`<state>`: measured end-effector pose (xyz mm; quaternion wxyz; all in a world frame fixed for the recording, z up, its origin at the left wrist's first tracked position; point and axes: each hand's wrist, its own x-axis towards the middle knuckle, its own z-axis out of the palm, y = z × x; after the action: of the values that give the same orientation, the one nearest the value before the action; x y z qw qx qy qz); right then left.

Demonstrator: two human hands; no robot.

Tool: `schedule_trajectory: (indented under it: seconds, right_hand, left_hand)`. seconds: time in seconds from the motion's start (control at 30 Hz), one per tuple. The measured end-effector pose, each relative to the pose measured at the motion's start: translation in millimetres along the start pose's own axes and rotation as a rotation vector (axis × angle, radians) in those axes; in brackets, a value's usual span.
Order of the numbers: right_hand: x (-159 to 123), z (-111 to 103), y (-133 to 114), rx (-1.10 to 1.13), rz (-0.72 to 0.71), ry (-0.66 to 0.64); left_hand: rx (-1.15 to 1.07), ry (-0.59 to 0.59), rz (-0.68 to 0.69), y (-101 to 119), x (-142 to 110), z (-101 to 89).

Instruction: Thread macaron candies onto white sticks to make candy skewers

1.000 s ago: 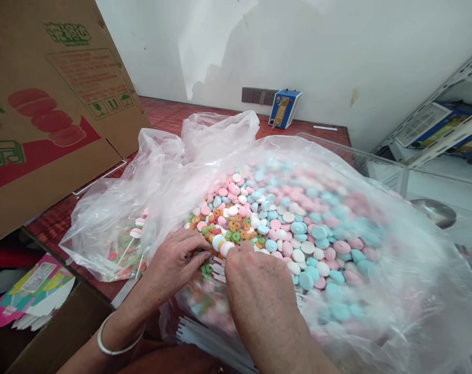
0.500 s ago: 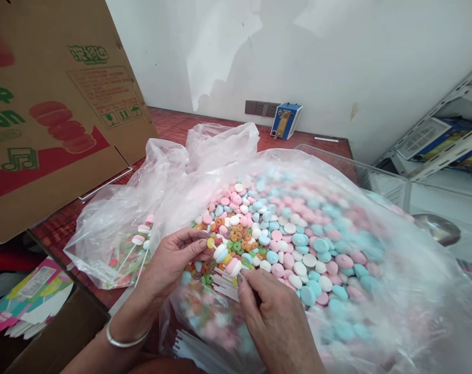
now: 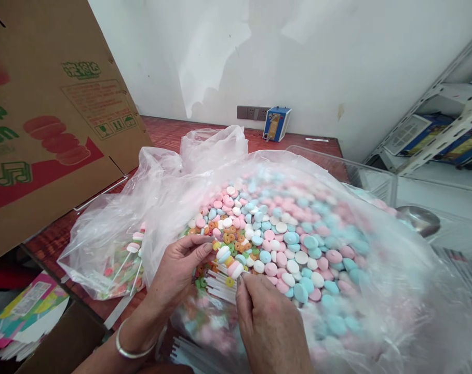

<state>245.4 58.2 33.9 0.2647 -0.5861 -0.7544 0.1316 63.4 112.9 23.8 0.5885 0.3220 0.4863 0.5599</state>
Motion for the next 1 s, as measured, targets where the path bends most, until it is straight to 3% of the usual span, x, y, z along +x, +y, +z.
schedule_trajectory:
  seconds: [0.2,0.4,0.63,1.0]
  right_hand:
    - [-6,17,-17,0.188,0.046,0.118]
    - [-14,29,-28,0.175,0.139,0.074]
    - [-13,21,-37,0.069,0.183,-0.024]
    - [-13,33,-33,0.003,0.115,0.106]
  left_hand:
    - [-0.197,-0.061,0.059,-2,0,7.4]
    - [-0.362,-0.184,-0.155,9,1,26.0]
    - [-0.415,-0.104,-0.143,1,-14,45.3]
    - [-0.495,-0.108,-0.109,4,-30,52.3]
